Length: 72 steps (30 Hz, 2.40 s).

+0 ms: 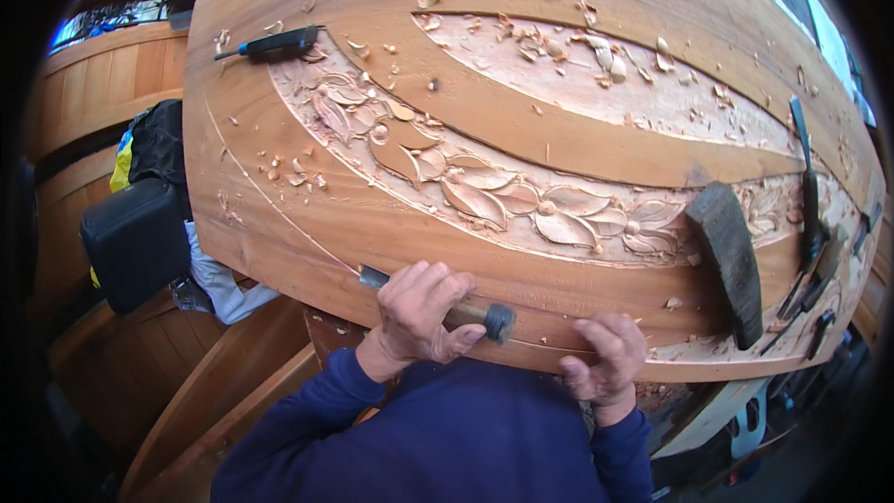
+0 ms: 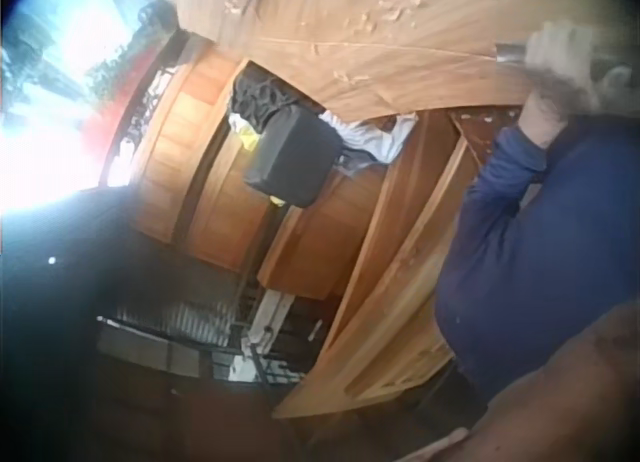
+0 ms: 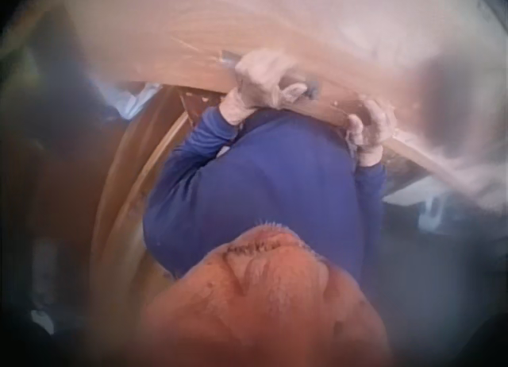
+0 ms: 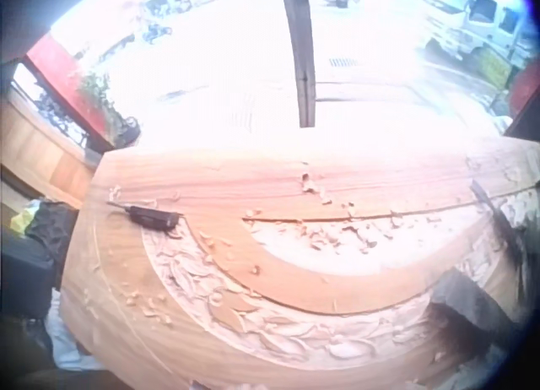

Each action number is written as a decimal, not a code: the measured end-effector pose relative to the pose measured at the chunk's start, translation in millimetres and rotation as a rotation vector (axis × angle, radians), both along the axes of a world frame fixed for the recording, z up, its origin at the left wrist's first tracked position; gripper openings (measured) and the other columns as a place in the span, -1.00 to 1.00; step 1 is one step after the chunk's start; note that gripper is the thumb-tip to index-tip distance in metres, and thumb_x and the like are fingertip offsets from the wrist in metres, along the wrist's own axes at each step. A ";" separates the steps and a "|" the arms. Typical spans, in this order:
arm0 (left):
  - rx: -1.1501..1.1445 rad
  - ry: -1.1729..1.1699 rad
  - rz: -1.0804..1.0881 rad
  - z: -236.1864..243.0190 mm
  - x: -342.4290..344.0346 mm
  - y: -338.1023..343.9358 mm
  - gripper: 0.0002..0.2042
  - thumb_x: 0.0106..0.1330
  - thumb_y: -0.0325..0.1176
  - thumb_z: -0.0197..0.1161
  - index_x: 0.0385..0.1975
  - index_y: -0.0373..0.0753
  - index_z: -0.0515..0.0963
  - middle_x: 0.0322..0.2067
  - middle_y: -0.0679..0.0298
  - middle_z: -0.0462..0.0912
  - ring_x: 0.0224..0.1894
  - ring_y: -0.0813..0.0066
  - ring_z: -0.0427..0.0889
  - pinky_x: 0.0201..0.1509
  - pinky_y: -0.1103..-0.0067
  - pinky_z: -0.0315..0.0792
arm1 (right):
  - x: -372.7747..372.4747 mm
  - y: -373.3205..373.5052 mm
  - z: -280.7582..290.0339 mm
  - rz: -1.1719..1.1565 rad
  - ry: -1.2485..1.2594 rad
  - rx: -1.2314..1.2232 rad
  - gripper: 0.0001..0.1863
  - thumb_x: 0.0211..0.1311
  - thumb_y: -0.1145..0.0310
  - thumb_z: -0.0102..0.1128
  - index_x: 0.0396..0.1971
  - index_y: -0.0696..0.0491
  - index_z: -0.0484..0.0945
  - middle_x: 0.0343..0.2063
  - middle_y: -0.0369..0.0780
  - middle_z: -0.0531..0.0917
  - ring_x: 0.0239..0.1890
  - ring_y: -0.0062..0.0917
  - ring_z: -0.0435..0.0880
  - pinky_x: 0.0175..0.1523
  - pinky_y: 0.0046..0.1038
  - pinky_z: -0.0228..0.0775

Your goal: The person carves floral patterns into a large curved wooden panel using chisels and a mallet.

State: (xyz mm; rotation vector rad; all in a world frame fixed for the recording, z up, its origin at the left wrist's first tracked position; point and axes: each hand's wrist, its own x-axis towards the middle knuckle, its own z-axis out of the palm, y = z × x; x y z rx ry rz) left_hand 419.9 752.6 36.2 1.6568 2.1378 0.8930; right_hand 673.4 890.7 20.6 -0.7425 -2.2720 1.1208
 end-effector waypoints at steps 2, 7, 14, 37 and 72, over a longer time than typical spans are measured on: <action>-0.025 -0.002 0.041 0.2 -3.4 5.6 -0.45 0.36 0.26 0.28 -0.23 -0.23 0.65 -0.49 0.25 0.51 -0.51 0.29 0.51 -0.42 0.42 0.41 | 10.2 0.9 -9.8 -0.089 0.019 -0.042 -0.52 0.33 -0.05 0.41 -0.07 0.08 0.64 -0.36 -0.16 0.63 -0.47 -0.43 0.55 -0.39 -0.42 0.37; -0.082 0.008 0.056 0.4 -2.1 8.5 -0.46 0.15 0.08 0.57 -0.06 -0.22 0.65 -0.33 0.21 0.57 -0.38 0.22 0.59 -0.29 0.38 0.52 | 7.0 11.0 -7.9 -0.097 -0.050 -0.082 -0.53 0.37 0.01 0.39 0.01 0.12 0.65 -0.35 -0.19 0.62 -0.48 -0.53 0.47 -0.42 -0.50 0.27; -0.029 0.022 0.068 -3.7 25.1 21.0 -0.52 0.16 0.05 0.55 -0.08 -0.18 0.65 -0.29 0.24 0.61 -0.31 0.22 0.63 -0.25 0.38 0.54 | 5.9 15.1 -3.2 -0.091 0.007 -0.086 -0.59 0.33 0.13 0.44 -0.03 0.13 0.68 -0.36 -0.17 0.63 -0.47 -0.48 0.50 -0.37 -0.45 0.33; 0.080 0.366 0.280 -15.4 60.1 8.4 -0.48 0.11 -0.18 0.57 0.06 -0.12 0.54 -0.17 0.20 0.58 -0.13 0.13 0.65 -0.05 0.30 0.59 | 116.0 98.2 51.9 -0.333 -0.269 0.638 -0.30 0.26 0.22 0.49 0.39 0.01 0.49 0.14 -0.03 0.60 0.20 -0.09 0.57 0.35 -0.10 0.33; 0.516 0.394 -0.674 -19.1 201.3 410.6 -0.46 0.37 -0.38 0.26 0.39 -0.13 0.45 0.32 0.11 0.54 0.28 0.04 0.56 0.43 0.35 0.44 | 235.2 67.1 -13.2 -0.739 -0.411 0.681 -0.27 0.14 -0.18 0.39 0.19 0.02 0.64 0.03 -0.15 0.72 0.10 -0.16 0.66 0.36 0.00 0.28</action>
